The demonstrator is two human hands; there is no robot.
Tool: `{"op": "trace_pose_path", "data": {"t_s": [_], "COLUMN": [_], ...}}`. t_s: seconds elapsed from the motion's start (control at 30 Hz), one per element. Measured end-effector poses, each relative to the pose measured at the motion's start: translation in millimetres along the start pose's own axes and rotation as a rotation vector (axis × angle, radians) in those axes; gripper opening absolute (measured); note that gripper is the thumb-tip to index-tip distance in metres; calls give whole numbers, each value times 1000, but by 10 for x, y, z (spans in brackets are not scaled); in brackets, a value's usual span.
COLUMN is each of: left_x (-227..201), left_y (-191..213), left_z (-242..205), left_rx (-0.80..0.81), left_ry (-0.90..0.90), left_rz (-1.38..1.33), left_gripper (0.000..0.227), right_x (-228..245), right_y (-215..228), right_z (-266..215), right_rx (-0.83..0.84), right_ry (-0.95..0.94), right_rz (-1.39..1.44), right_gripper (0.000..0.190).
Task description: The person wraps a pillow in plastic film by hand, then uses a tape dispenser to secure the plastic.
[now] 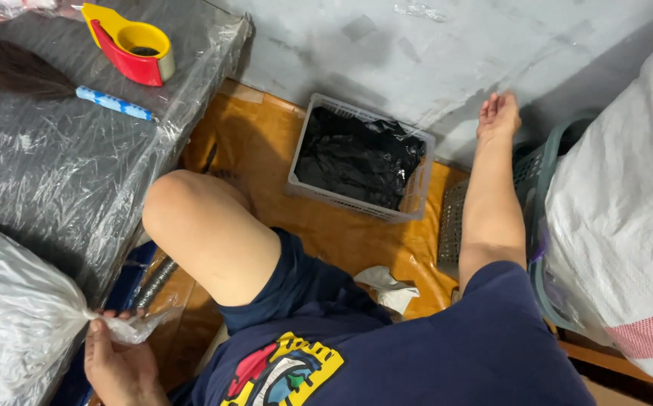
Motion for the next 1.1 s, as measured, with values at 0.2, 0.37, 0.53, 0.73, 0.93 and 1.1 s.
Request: {"op": "trace_pose_path", "data": {"t_s": [0.2, 0.37, 0.53, 0.73, 0.93, 1.1], "left_x": [-46, 45, -9, -3, -60, 24], "left_y": [-87, 58, -25, -50, -168, -98], "left_z": [-65, 13, -58, -53, -138, -82], "left_rx": [-60, -97, -127, -130, -143, -138], "left_ry": [1, -12, 6, -4, 37, 38], "left_rz": [5, -31, 11, 4, 45, 44], "left_gripper": [12, 5, 8, 7, 13, 7], "right_x": [43, 505, 523, 1061, 1476, 1439], "right_y": [76, 357, 545, -272, -930, -1155], "right_z": [-52, 60, 72, -2464, -4338, -4860], "right_rx": [-50, -200, -163, 276, 834, 1224], "right_ry": [2, 712, 1003, 1568, 1877, 1236], "right_rz": [150, 328, 35, -358, -240, -63], "right_gripper": [12, 38, 28, 18, 9, 24]}}
Point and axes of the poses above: each hand's wrist, its own z-axis towards the middle knuckle, its own y-axis out of the back of the hand, x = y × z, the point moved 7 cm from there along z, towards the middle knuckle, and after that the axes turned 3 degrees about y, right-handed, at the moved point
